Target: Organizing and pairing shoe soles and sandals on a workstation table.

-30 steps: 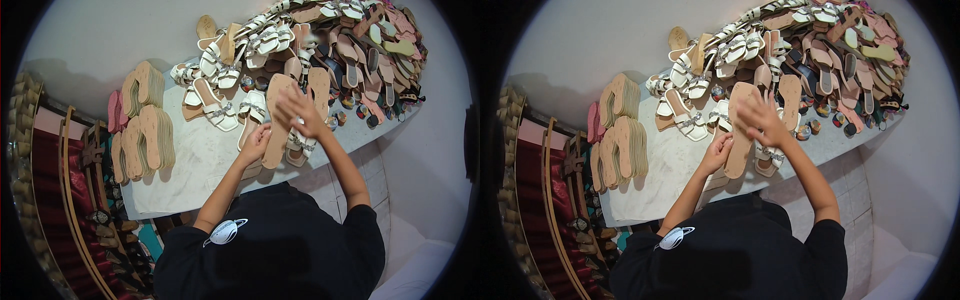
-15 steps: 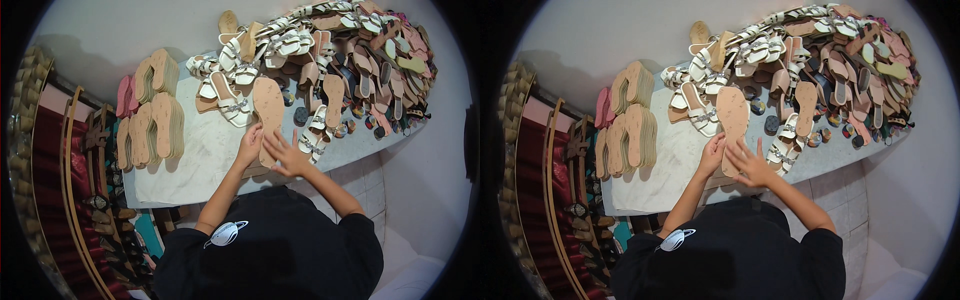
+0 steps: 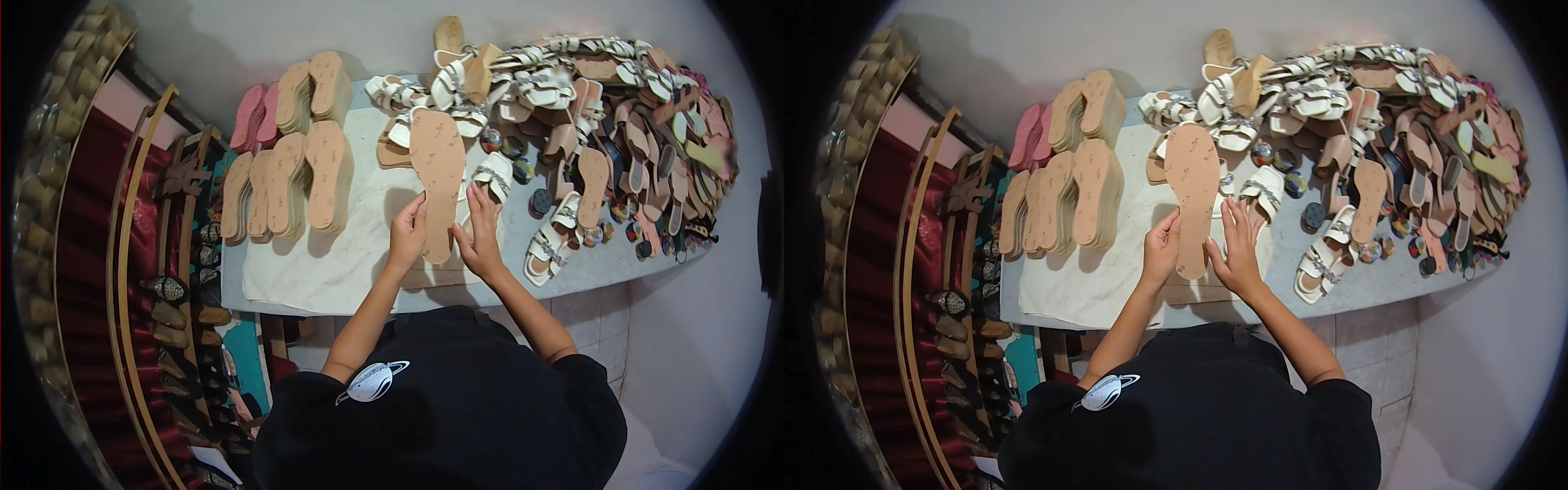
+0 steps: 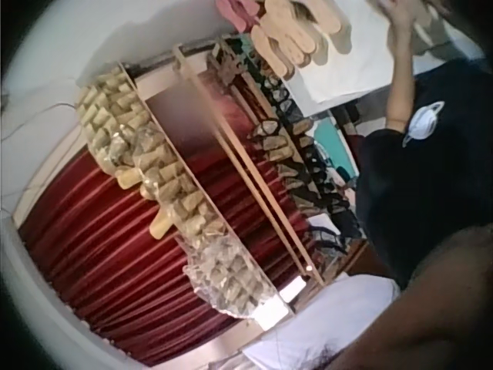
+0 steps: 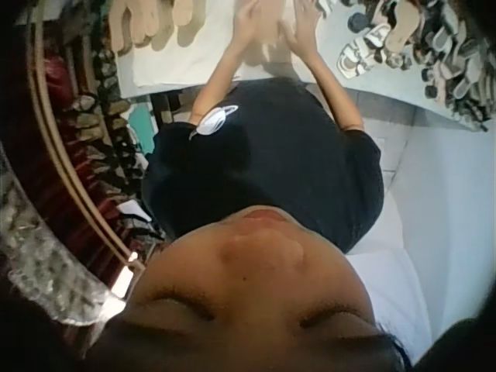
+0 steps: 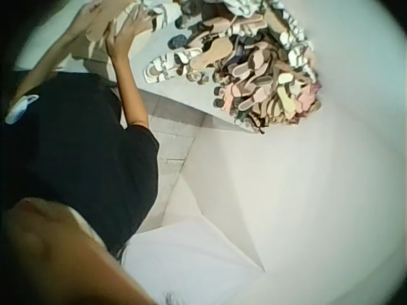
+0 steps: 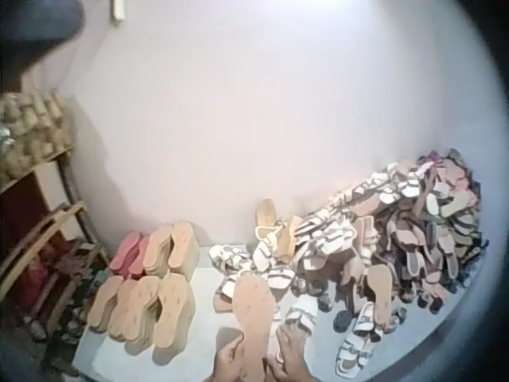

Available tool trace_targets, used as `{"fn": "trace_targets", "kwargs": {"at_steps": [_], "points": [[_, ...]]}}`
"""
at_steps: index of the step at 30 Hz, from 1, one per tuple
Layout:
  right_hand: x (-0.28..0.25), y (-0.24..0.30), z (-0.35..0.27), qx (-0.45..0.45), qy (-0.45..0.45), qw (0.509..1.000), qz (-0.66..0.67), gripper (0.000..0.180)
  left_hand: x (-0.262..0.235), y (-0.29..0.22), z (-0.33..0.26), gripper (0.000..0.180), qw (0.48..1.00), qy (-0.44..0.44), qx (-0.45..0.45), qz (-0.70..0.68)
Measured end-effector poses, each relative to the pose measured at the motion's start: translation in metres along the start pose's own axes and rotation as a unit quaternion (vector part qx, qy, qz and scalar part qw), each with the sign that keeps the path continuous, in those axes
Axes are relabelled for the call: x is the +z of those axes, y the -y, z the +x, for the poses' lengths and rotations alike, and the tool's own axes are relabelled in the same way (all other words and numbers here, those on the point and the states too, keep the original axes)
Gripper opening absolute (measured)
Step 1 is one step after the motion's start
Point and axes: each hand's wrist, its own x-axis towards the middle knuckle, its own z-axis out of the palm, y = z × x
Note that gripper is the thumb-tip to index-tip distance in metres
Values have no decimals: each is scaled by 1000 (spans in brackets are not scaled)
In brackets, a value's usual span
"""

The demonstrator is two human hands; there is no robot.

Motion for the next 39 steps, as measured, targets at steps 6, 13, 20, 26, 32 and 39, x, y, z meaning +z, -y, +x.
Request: {"fn": "trace_targets", "kwargs": {"at_steps": [6, 13, 20, 26, 32, 39], "points": [[55, 28, 25, 7, 33, 993, 109, 56, -48, -17, -2, 30, 994, -85, 49, 49], [105, 53, 69, -24, 47, 989, 135, 53, -111, -51, 16, 26, 988, -132, 63, 58], [151, 63, 102, -40, 45, 988, 139, 55, -164, -60, 48, 21, 931, -164, 213, 245], [179, 53, 111, -31, 65, 991, 110, 53, -186, -36, 58, 20, 939, -183, 180, 227], [189, 49, 108, 1, 77, 992, 98, 53, -190, -26, 64, 21, 946, -184, 161, 214], [186, 48, 110, 2, 85, 992, 99, 53, -192, -16, 64, 21, 949, -188, 144, 206]]}}
